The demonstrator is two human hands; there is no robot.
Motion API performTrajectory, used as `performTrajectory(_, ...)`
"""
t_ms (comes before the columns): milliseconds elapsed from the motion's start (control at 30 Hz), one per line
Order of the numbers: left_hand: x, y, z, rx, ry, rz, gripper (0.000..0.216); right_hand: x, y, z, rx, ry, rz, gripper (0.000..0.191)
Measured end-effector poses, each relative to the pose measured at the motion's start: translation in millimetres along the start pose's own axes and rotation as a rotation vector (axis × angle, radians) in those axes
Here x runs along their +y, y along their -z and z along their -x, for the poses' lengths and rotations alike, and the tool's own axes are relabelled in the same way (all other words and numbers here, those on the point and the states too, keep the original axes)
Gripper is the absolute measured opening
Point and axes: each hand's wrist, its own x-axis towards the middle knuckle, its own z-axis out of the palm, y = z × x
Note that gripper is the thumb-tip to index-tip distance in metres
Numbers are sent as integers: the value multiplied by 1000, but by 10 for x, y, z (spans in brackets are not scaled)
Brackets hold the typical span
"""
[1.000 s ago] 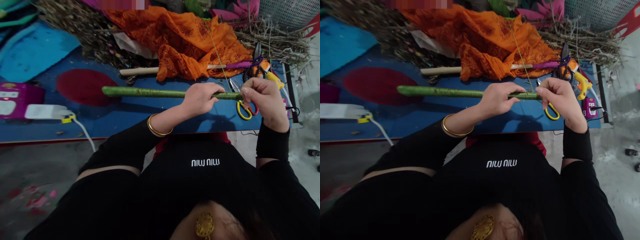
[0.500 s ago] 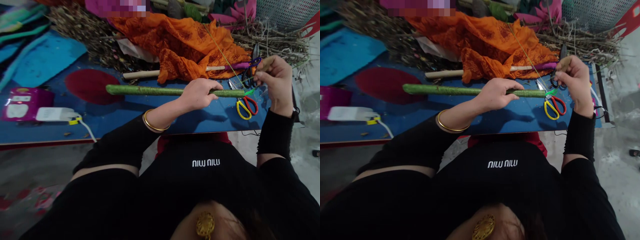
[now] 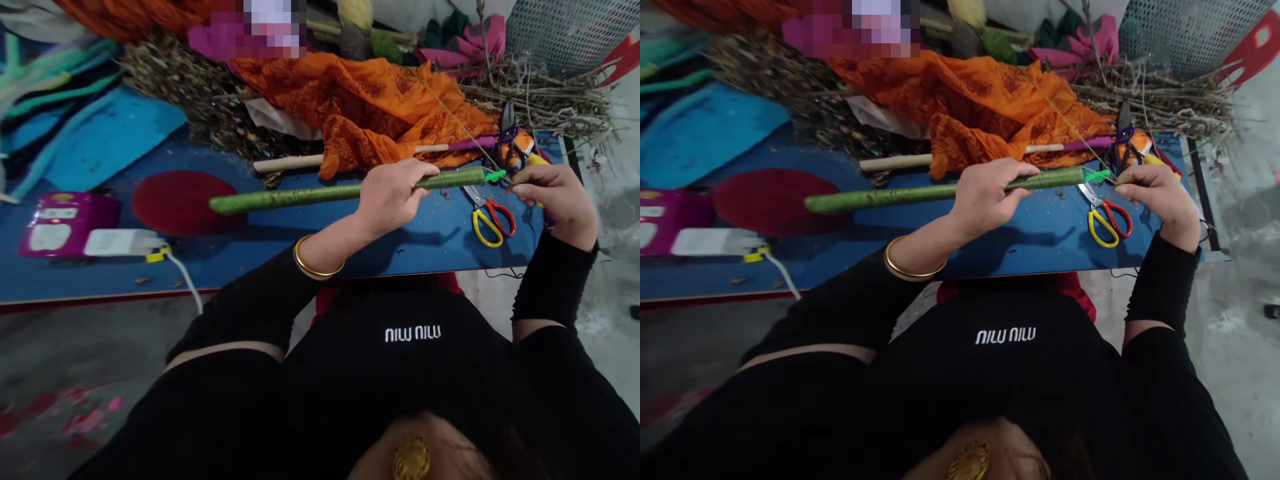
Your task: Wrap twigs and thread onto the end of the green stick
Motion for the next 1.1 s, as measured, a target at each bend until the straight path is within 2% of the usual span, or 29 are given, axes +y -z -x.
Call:
performTrajectory(67, 40, -26, 64, -9, -27, -8, 35, -28, 56, -76, 21, 18, 76, 14)
performTrajectory(200, 131, -83, 238, 39, -112, -46, 32, -48, -85, -539, 327, 286, 40, 16)
performTrajectory(267, 163, -110, 306, 110, -168, -76, 31, -57, -231, -782, 415, 334, 166, 22)
performTrajectory(333, 180, -136, 343, 186, -224, -110, 30, -87, -347, -905, 400, 312, 392, 12)
performTrajectory(433, 180, -177, 353, 243, -273, -158, 29, -185, -417, -746, 497, 342, 515, 28)
performTrajectory(500, 171, -205, 348, 232, -270, -168, 30, -271, -455, -453, 608, 425, 451, 16)
performTrajectory(533, 167, -218, 345, 219, -261, -164, 31, -308, -496, -286, 596, 477, 446, 18)
performTrajectory(633, 166, -245, 346, 184, -227, -138, 32, -349, -739, 133, 317, 591, 632, 21)
performTrajectory(700, 174, -248, 347, 159, -199, -116, 32, -296, -952, 270, 224, 561, 720, 30)
performTrajectory(833, 188, -230, 331, 102, -148, -70, 32, -140, -1206, 300, 276, 444, 701, 30)
performTrajectory(967, 209, -164, 359, 88, -195, -73, 32, -152, -1044, 283, 251, 390, 480, 28)
performTrajectory(1100, 263, 50, 438, 13, -232, -1, 30, -170, -791, 167, 34, 214, -39, 32)
